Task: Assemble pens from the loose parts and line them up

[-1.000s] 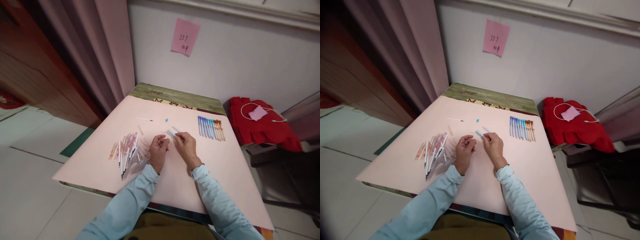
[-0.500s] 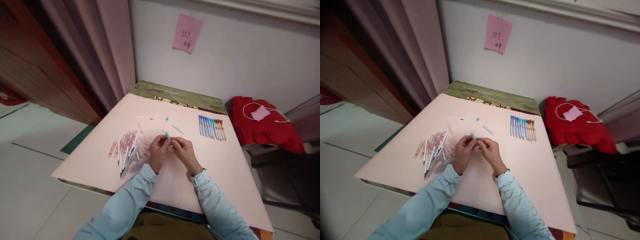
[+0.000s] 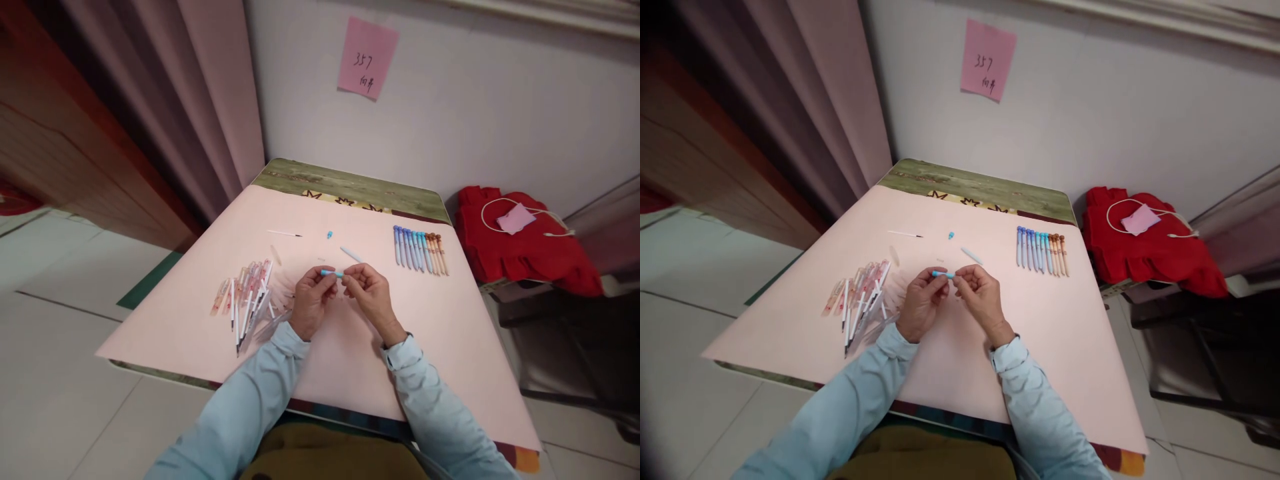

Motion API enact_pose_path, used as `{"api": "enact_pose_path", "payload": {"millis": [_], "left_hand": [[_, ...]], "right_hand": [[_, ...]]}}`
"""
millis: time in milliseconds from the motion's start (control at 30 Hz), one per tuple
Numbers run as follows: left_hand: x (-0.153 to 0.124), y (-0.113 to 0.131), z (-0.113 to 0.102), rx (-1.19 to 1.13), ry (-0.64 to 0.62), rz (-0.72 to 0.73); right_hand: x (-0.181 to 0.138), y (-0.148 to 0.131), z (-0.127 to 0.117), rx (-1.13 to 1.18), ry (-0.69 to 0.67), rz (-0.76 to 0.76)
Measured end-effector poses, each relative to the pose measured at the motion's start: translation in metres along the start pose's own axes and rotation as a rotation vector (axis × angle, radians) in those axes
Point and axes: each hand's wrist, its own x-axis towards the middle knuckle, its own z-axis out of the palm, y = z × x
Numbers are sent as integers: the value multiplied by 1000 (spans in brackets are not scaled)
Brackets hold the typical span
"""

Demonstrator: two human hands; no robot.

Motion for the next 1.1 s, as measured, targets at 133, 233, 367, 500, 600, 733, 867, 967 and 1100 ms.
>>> {"api": "enact_pose_path", "payload": {"millis": [133,233,367,500,600,733,867,967,1100], "left_hand": [[5,7,-4,-330,32,-91],[5,11,-5,-458,64,-154],[4,13,-4,-476,102,-254],[4,14,-2,-508,157,-315],[3,14,0,-537,171,-345],[2,13,1,-550,163,-345],[-1,9,3,-532,137,-379],[-3,6,5,-523,132,-398],[-5,4,7,-510,145,-393]], "right_hand": [[3,5,-8,-84,-93,-12],[6,11,-22,-366,-166,-81],[8,19,-29,-687,-353,-172],[8,20,-25,-820,-369,-234],[8,14,-22,-737,-220,-202],[4,1,-19,-315,40,-124],[-5,-12,-9,-207,162,-256],[-10,-14,-4,-411,191,-431],[-10,-10,-5,-698,209,-651]]}}
